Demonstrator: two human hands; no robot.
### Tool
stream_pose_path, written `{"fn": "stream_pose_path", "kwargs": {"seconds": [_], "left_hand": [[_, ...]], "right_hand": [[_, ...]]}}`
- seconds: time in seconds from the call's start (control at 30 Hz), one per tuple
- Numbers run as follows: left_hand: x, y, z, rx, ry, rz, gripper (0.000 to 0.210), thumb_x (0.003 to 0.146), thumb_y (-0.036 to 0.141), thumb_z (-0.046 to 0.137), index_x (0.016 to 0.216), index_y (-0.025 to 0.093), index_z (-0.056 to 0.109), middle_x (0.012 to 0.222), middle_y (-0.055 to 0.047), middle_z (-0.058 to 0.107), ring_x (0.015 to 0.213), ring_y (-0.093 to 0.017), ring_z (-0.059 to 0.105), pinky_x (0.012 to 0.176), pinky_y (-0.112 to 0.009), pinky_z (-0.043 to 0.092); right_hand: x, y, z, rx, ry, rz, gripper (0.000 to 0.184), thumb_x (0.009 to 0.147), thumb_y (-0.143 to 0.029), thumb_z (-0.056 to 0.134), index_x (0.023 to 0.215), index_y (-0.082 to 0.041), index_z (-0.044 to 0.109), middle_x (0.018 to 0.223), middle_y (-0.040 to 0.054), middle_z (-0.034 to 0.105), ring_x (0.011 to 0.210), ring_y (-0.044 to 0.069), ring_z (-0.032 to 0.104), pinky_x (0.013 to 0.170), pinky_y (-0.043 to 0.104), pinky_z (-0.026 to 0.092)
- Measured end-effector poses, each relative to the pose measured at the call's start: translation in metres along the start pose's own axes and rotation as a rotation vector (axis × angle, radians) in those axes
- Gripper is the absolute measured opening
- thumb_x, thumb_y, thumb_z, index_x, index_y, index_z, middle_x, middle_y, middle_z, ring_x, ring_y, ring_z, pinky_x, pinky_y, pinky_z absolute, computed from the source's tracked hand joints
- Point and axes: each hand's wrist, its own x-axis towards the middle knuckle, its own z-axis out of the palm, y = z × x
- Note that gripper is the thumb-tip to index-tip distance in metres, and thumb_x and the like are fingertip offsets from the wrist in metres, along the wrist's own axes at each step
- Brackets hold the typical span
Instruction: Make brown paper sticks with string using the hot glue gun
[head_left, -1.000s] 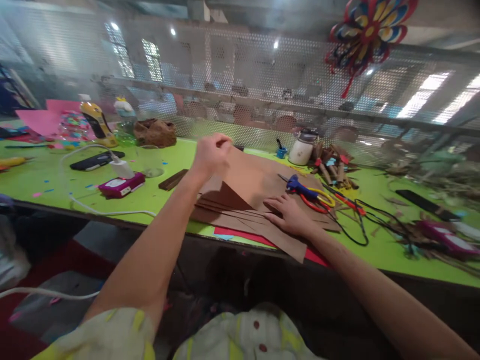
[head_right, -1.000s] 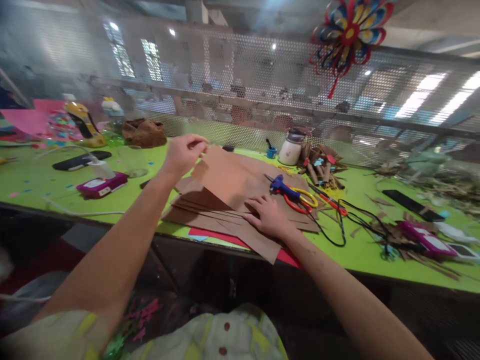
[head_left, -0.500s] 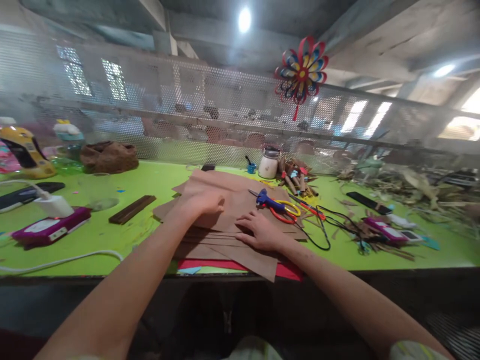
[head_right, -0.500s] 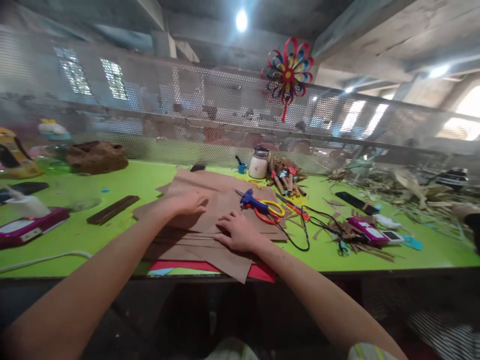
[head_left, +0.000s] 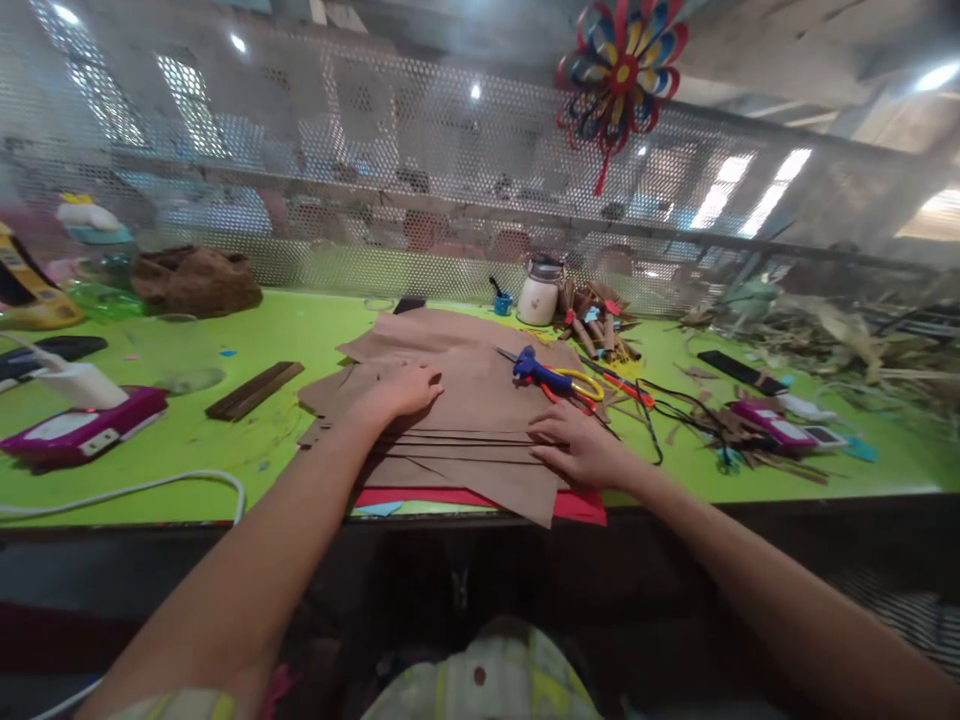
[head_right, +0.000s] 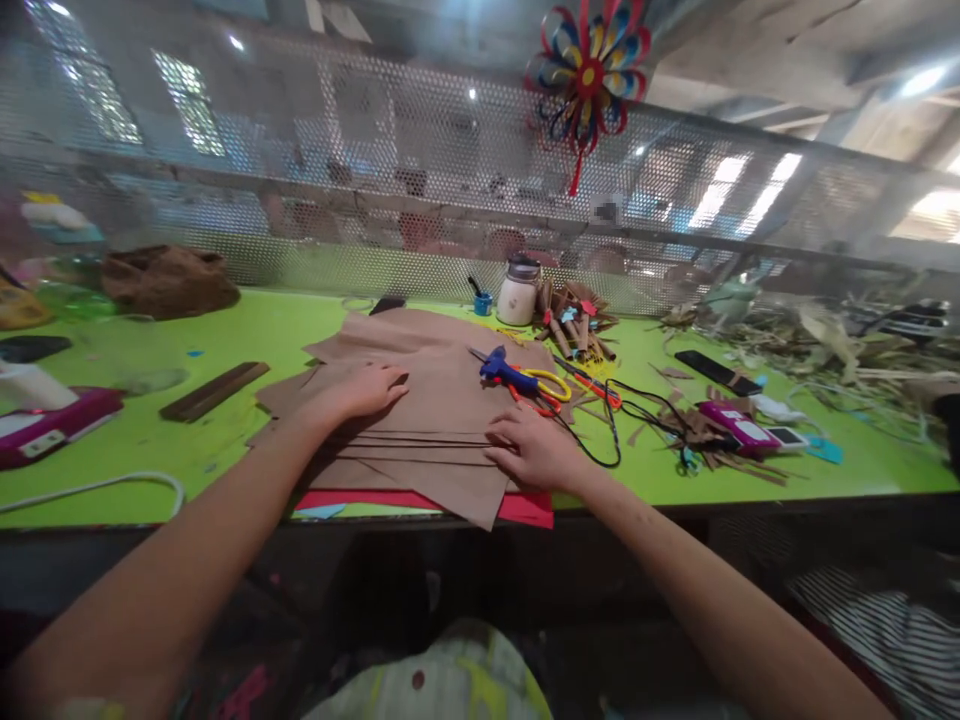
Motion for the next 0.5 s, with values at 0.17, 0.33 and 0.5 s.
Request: {"fn": "stream_pose_path", "kwargs": {"seconds": [0.17,0.33,0.5], "left_hand": [[-0.007,0.001,-0.003,0.018,0.025,0.019,0.043,0.088,0.041,0.038,0.119,0.018,0.058,0.128,-0.013,0.054,0.117,-0.027,0.048,0.099,-0.036,0.034],[-0.012,0.016,-0.016,-0.016,-0.016,0.122,0.038,0.082,0.046,0.047,0.107,0.021,0.062,0.117,-0.011,0.06,0.109,-0.027,0.052,0.094,-0.035,0.037],[-0.017,0.034,-0.026,-0.098,-0.114,0.253,0.048,0.076,0.054,0.053,0.113,0.025,0.059,0.115,-0.007,0.06,0.105,-0.025,0.053,0.091,-0.034,0.039]], "right_hand": [[-0.016,-0.034,-0.014,0.02,-0.13,-0.055,0.03,0.087,-0.022,0.047,0.115,-0.022,0.059,0.115,0.0096,0.059,0.107,0.023,0.052,0.095,0.042,0.04],[-0.032,-0.015,-0.015,-0.132,-0.1,0.049,0.037,0.083,-0.016,0.05,0.119,-0.026,0.057,0.116,0.0089,0.059,0.106,0.025,0.051,0.094,0.045,0.041],[-0.03,0.013,-0.006,-0.297,-0.057,0.09,0.033,0.08,-0.007,0.049,0.106,-0.02,0.064,0.11,0.0115,0.061,0.102,0.026,0.052,0.089,0.044,0.044]]}}
